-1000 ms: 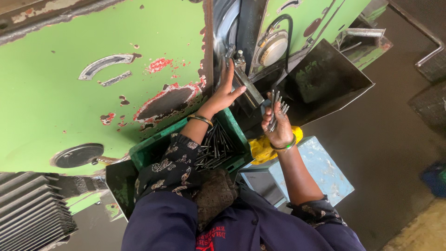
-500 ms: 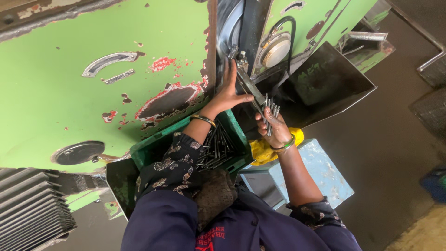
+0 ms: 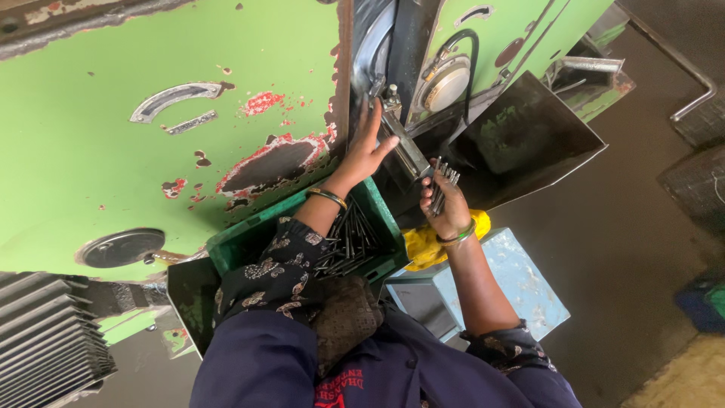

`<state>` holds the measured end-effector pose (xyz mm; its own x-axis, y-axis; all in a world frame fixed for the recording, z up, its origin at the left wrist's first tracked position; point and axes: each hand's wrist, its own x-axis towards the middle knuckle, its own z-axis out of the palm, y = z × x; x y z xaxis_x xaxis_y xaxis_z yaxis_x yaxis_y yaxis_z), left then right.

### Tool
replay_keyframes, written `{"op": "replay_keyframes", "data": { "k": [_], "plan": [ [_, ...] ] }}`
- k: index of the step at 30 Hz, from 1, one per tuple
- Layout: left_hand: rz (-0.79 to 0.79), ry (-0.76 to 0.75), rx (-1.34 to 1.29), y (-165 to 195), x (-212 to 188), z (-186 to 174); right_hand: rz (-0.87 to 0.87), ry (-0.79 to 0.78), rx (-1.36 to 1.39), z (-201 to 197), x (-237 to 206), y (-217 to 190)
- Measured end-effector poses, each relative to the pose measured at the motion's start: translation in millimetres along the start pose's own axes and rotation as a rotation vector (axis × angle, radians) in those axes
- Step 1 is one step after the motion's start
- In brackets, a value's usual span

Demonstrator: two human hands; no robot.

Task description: The person repeatedly picks small metal rods from a green crate and presses them against a rotating grinding wheel to smooth or sharpen their edges. The person holds the rods with both hands, rotates them to grind different sides, and returns them to the crate after each pass.

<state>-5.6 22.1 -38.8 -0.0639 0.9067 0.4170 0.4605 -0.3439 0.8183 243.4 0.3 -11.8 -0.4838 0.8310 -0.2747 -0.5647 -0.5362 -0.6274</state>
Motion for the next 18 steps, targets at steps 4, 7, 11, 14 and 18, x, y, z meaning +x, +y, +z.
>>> {"op": "replay_keyframes", "data": {
  "k": [4,7,11,14,18],
  "plan": [
    [-0.006,0.118,0.088,-1.7,1.3,7.1,-0.019,0.023,0.033,-3.0,2.4,0.6],
    [-0.039,-0.014,0.113,2.9,4.6,2.8,-0.012,0.108,0.100,-5.4,4.1,0.8],
    [-0.039,-0.151,0.084,12.2,7.8,-5.8,-0.028,0.128,0.127,-9.6,4.4,-0.3],
    [0.044,-0.150,0.080,14.7,9.2,-8.0,-0.004,0.070,0.102,-11.5,4.1,-0.3],
    [-0.023,-0.176,-0.048,11.9,5.5,-10.5,0.031,0.015,0.115,-10.9,2.3,-1.5]
  ]
}}
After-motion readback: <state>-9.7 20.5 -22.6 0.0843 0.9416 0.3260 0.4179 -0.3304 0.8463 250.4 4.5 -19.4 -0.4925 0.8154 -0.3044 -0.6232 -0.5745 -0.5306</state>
